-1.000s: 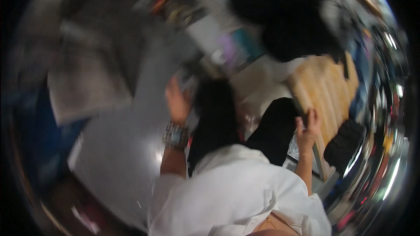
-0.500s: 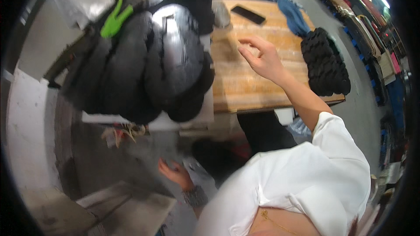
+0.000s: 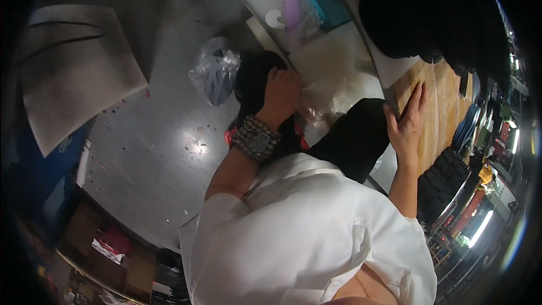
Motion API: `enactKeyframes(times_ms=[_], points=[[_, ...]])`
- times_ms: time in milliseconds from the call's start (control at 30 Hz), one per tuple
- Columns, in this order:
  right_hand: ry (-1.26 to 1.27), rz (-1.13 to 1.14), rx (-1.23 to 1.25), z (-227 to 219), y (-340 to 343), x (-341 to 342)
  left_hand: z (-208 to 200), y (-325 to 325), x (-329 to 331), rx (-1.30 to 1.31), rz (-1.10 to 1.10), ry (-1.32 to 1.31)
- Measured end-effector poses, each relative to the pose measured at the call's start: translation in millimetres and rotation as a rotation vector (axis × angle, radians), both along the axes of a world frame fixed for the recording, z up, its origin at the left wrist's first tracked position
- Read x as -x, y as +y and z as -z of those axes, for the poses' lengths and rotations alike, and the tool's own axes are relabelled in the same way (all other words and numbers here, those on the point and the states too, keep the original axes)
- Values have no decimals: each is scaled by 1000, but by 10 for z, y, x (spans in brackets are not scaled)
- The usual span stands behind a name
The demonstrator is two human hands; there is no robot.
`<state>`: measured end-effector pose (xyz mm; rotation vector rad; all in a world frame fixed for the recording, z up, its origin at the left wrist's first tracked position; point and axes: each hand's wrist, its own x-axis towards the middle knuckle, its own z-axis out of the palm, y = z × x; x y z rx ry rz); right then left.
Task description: The person folds black garments on a wooden table, places them into clear plastic bags, and ties the bags shut. The person repeats this process for multiple items, stacking the finished packages on the floor.
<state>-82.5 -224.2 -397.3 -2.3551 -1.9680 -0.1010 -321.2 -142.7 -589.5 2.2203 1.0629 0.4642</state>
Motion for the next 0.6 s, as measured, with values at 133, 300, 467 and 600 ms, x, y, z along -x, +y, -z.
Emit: enactKeyframes(times_ms=[133, 300, 467, 600], points=[[-23, 22, -3, 23, -36, -96, 148, -334, -128, -113, 178, 215], [21, 118, 34, -74, -52, -64, -303, 302, 125, 215, 144, -195], [50, 155, 40, -188, -64, 5, -1710, 1388, 369, -110, -383, -647], [70, 158, 52, -217, -99, -22, -2957, 2163, 293, -479, -348, -870]])
